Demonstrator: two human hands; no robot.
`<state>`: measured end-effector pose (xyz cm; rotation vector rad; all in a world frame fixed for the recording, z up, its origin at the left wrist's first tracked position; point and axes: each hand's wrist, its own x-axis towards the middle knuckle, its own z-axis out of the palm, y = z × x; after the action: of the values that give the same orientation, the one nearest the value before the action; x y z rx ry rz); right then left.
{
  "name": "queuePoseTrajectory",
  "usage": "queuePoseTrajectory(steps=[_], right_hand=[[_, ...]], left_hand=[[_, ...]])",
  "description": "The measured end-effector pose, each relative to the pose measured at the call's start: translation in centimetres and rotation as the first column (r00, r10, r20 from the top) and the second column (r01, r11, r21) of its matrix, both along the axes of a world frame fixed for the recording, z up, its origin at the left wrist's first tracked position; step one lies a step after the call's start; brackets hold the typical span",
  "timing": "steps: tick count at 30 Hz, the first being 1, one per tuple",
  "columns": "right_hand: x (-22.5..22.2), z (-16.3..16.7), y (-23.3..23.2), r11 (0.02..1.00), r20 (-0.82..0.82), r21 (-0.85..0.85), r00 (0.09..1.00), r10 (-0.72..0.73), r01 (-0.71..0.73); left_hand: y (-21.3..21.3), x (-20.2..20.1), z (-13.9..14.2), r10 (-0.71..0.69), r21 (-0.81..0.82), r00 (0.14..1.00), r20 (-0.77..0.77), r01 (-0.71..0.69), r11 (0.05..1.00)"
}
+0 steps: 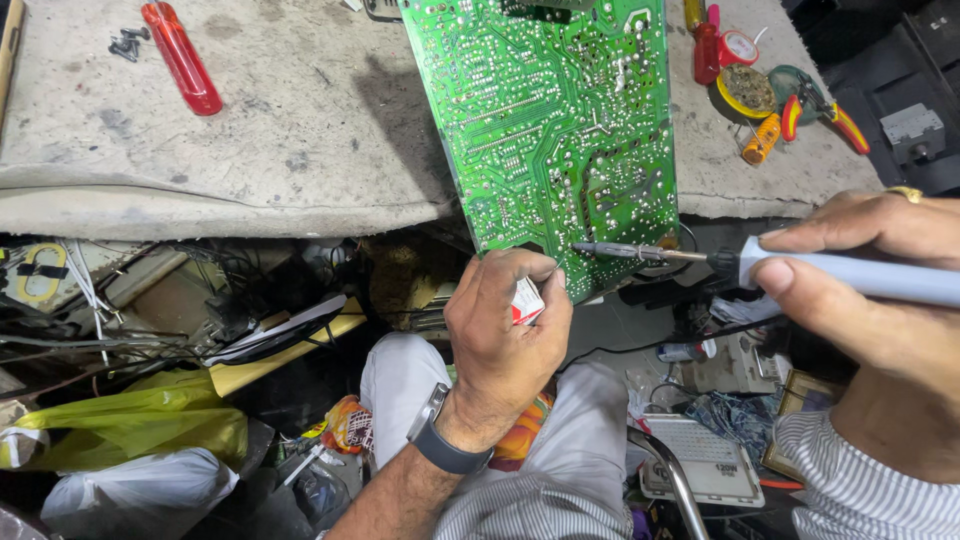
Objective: The person uses a soldering iron and solder wire to reflow solder joints on a green circuit board. They repeatedly touch the iron to various points on the board while feeding solder wire to create or reinforce connections.
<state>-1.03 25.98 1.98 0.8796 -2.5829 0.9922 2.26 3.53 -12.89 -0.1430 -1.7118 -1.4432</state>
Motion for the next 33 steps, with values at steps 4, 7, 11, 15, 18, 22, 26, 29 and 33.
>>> queuePoseTrajectory(steps=[4, 7, 11, 15, 18, 22, 26, 29, 33], right_hand=[[-2.5, 0.7, 0.1, 0.990, 0.157, -0.098, 0.984, -0.087, 0.103], [-4.5, 0.7, 0.2, 0.967, 0.237, -0.242, 0.971, -0.023, 0.082], [-4.1, 0.6, 0.3, 0.974, 0.169, -0.226, 0.984, 0.060, -0.020], [-2.9, 0.6, 0.1, 0.979, 0.157, -0.189, 0.987, -0.046, 0.076], [-1.3, 0.8, -0.8, 0.965, 0.194, -0.211, 0.975, -0.112, 0.153], [0.9, 1.2, -2.0, 0.959, 0.169, -0.189, 0.969, -0.181, 0.212], [1.2, 0.8, -1.6, 0.955, 0.158, -0.224, 0.974, -0.163, 0.196], [0.1, -0.2, -1.0, 0.944, 0.143, -0.301, 0.985, -0.099, 0.139], [0.1, -1.6, 0.1, 0.920, 0.136, -0.368, 0.987, -0.088, 0.133]], left_hand=[[0.2, 0.3, 0.0, 0.019, -0.007, 1.000, -0.006, -0.019, 1.000], [0.3, 0.5, 0.3, 0.018, -0.001, 1.000, -0.008, -0.018, 1.000], [0.2, 0.5, 0.5, 0.038, -0.006, 0.999, -0.026, -0.038, 0.999], [0.7, 0.5, 0.3, 0.030, -0.002, 0.999, -0.013, -0.030, 1.000], [0.8, 0.5, 0.2, 0.046, -0.014, 0.999, -0.016, -0.047, 0.999], [1.0, 0.7, 0.3, 0.056, -0.006, 0.998, -0.022, -0.056, 0.998], [1.3, 0.8, 0.2, 0.072, -0.008, 0.997, -0.028, -0.073, 0.997], [1.6, 0.8, 0.1, 0.086, -0.010, 0.996, -0.028, -0.087, 0.996], [1.7, 0.8, 0.2, 0.102, -0.024, 0.995, -0.022, -0.102, 0.994]])
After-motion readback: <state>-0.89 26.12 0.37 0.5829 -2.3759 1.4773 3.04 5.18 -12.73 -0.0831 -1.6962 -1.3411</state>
